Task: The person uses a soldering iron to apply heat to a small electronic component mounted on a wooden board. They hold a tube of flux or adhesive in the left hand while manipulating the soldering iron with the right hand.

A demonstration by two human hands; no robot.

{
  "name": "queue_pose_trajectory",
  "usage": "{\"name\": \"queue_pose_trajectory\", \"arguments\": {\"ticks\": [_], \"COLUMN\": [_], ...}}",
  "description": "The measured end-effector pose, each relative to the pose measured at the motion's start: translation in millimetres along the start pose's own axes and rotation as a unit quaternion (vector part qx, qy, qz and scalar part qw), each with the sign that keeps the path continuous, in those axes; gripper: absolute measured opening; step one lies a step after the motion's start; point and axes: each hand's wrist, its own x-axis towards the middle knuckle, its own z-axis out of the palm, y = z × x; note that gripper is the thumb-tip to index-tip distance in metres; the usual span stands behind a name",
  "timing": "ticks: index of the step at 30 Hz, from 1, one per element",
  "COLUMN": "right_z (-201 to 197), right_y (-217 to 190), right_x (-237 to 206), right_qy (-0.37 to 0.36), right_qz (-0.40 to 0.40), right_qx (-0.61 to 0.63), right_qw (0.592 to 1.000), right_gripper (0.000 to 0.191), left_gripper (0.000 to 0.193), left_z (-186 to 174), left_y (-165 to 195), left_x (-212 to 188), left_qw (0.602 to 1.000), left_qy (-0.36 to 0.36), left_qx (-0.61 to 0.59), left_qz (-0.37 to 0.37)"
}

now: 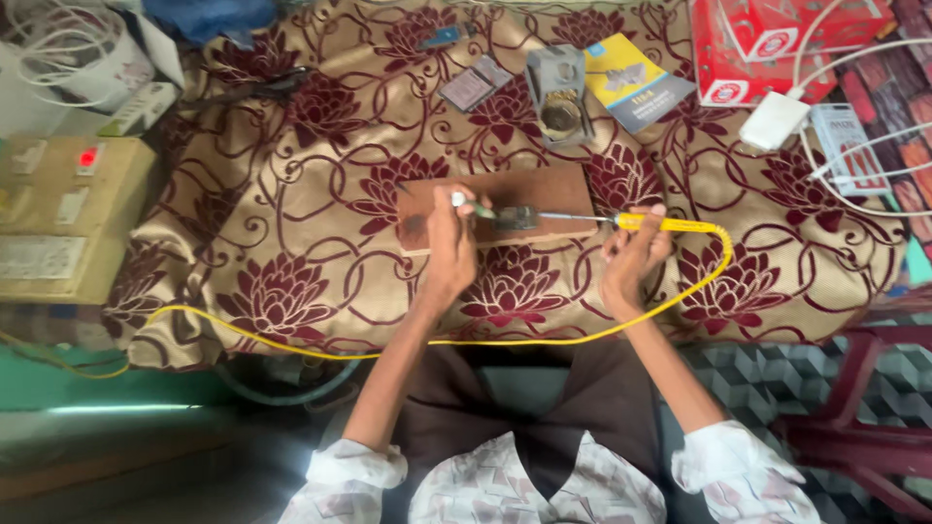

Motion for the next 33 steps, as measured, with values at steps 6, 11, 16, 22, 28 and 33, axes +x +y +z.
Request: {"name": "queue_pose_trajectory", "arguments": {"ticks": [6,11,16,22,28,33], "right_z": [-0.6,-0.1,0.3,-3.2,0.2,2.3], "right_y": [2.6,2.9,6.6,7.5,1.8,1.3], "right_x": [0.4,-0.7,2.6,-1.0,-3.5,-2.5], "right_qy": [-0.010,-0.022,-0.021,-0.031,-0.035,-0.032], "right_qz": [-0.022,-0.012,-0.016,-0.054,-0.070,-0.083], "right_qx": [0.013,0.021,0.017,-0.004,-0.023,-0.039], "right_qw": [1.000,0.999,1.000,0.998,0.997,0.995], "right_gripper": [0.045,0.044,0.035,0.031,0.029,0.026], "left_gripper": [0.010,0.008,0.009,0.008,0.016,0.022], "left_z": [-9.0,-8.8,-7.7,-9.3,-9.0,-10.9], "left_y": [-7.5,-9.7,-10.9,-12.0,-13.1,-14.3], "left_x": [-7.1,-9.4,-9.4,-11.5,-13.9,-9.7], "left_qw": [1.000,0.999,0.999,1.000,0.998,0.996], "left_qy": [-0.004,0.008,-0.011,-0.015,-0.010,0.063], "left_qx": [0.005,-0.012,-0.009,0.008,0.036,-0.062], "left_qz": [-0.018,-0.041,-0.042,-0.026,-0.041,-0.018]}}
